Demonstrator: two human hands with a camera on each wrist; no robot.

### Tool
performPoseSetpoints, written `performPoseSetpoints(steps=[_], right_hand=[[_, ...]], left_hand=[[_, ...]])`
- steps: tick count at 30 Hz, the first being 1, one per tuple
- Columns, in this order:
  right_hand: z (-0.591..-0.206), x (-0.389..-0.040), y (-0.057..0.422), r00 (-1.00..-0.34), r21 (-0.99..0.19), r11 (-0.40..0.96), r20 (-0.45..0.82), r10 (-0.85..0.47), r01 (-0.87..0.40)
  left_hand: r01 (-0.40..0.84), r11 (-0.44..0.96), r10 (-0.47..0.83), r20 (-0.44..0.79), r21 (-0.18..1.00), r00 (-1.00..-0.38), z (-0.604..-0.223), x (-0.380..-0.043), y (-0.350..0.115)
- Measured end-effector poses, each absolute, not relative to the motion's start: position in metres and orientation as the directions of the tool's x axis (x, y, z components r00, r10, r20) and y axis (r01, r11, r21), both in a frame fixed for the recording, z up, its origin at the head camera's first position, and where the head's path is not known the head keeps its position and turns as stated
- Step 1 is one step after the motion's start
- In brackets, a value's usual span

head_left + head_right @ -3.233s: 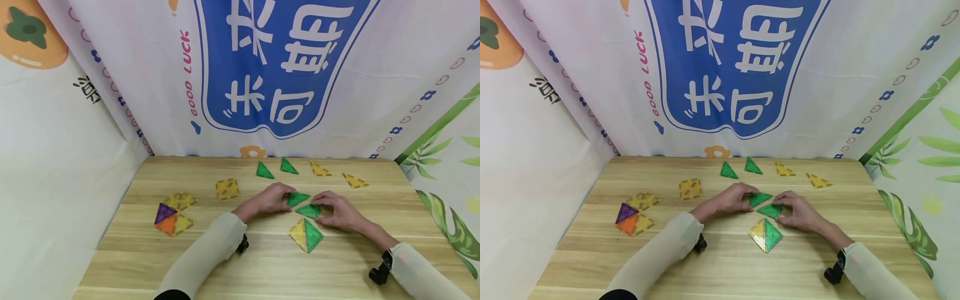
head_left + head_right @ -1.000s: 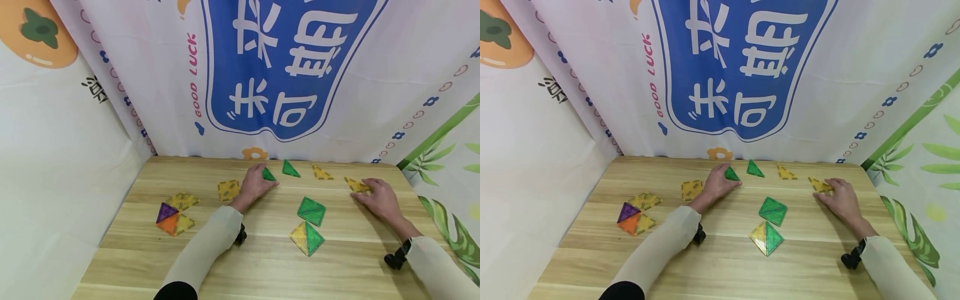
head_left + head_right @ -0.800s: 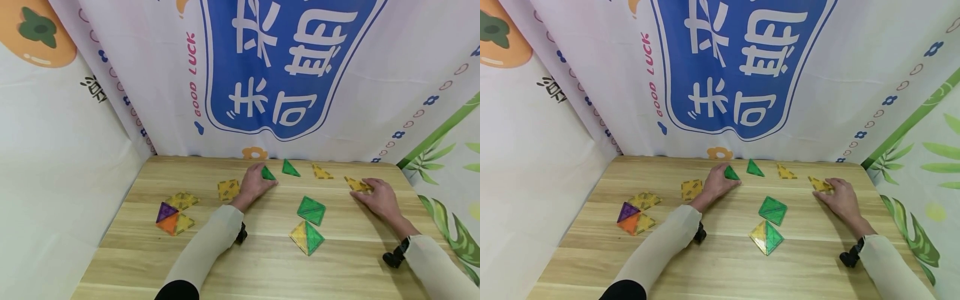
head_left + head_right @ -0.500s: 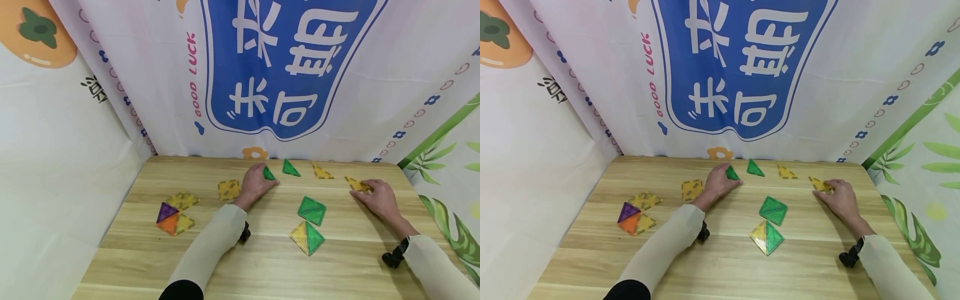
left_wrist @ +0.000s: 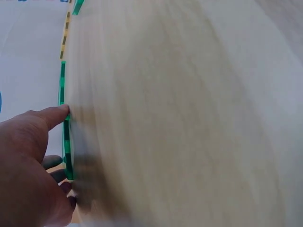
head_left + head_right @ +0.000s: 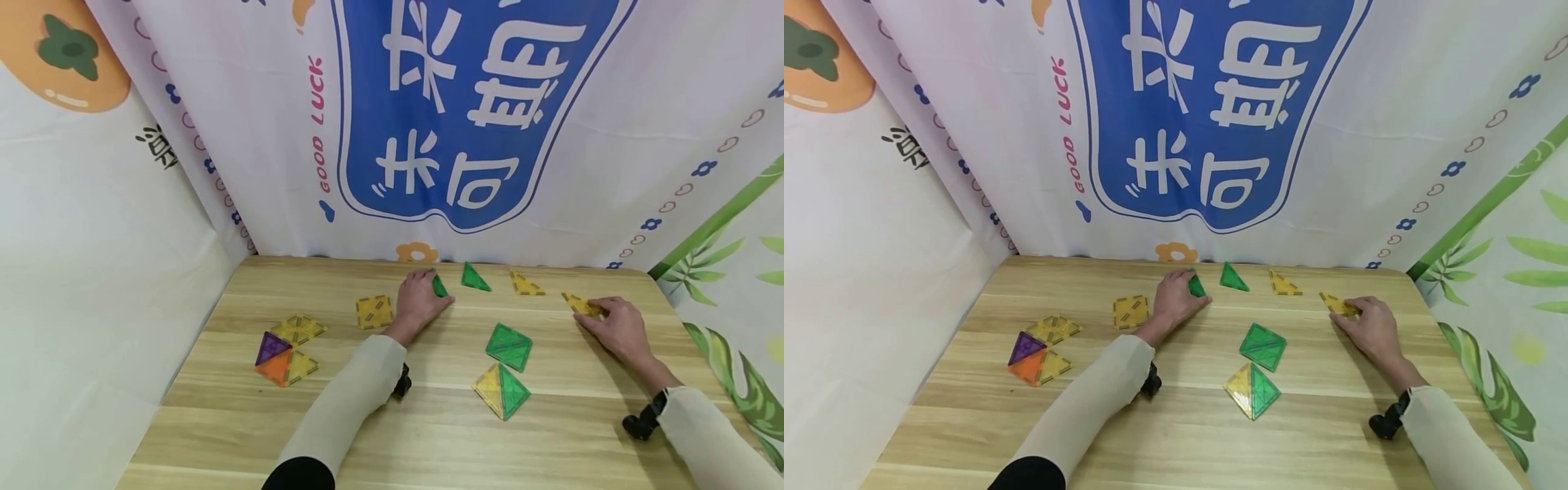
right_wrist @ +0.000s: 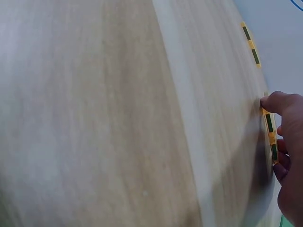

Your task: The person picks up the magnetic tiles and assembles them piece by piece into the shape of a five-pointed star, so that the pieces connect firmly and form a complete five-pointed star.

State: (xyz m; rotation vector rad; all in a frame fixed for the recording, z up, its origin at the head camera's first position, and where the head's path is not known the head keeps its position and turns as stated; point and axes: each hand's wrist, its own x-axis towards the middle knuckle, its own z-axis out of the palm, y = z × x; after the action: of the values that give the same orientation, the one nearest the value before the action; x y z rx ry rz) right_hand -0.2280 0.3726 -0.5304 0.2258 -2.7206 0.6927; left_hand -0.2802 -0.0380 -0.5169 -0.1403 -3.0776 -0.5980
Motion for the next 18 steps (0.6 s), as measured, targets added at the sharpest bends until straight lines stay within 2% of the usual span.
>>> performPoseSetpoints(steps=[5, 11, 18], right_hand=[[-0.531, -0.227, 0.373, -0.921, -0.431, 0.865, 0.379, -0.085, -0.257], [-0.523, -0.225, 0.357, -0.912, -0.445, 0.841, 0.389, -0.128, -0.308], [-0.513, -0.228, 0.318, -0.862, -0.437, 0.781, 0.445, -0.243, -0.446]], left_hand=[[0.128, 0.876, 0.132, 0.024, 0.466, -0.991, -0.511, -0.280, -0.044], [0.228, 0.810, 0.248, 0.038, 0.540, -0.968, -0.505, -0.280, -0.062], [0.350, 0.714, 0.394, 0.065, 0.606, -0.917, -0.505, -0.287, -0.093]])
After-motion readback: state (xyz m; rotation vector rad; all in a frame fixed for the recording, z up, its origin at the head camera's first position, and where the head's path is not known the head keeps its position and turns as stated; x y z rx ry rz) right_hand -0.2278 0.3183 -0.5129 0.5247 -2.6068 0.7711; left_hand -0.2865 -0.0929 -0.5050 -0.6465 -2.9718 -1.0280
